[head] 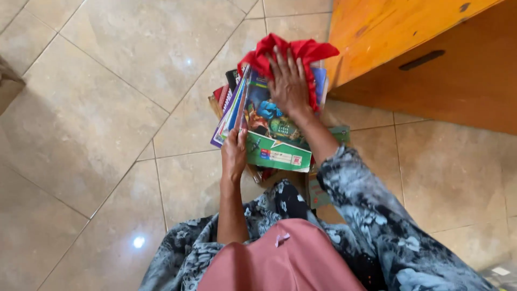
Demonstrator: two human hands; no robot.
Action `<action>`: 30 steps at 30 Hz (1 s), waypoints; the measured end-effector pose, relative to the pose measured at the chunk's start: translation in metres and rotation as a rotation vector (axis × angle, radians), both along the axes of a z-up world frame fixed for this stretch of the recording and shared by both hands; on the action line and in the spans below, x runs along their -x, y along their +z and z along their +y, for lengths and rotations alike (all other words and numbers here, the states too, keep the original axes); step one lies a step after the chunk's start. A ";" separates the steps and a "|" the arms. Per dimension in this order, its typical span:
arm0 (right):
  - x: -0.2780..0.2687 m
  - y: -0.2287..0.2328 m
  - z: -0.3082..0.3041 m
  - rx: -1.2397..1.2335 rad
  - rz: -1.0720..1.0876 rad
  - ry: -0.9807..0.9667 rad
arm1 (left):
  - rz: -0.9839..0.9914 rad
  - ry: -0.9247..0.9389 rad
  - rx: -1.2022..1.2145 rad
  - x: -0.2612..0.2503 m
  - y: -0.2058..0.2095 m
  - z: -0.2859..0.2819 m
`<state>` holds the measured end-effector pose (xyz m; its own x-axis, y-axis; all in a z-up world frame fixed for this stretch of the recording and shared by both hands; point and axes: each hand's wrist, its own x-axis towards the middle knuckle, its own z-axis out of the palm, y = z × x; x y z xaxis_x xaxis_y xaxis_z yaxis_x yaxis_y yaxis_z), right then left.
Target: The recorder uses a red cloth to wipe a wooden cabinet and various items on top of it, including a printer, notebooks, and a calendar.
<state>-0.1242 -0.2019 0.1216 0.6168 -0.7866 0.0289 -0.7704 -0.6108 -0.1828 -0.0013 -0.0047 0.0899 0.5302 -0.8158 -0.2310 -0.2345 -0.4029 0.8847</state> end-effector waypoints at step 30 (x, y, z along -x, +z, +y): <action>0.267 0.074 0.153 -0.352 -1.015 -0.777 | -0.025 -0.490 0.172 0.039 0.183 -0.006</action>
<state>-0.3908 -0.0489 0.1956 -0.1686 -0.9832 -0.0700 -0.3242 0.1224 -0.9380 -0.0404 -0.0104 0.2732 0.0803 -0.9947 -0.0635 -0.3812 -0.0895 0.9201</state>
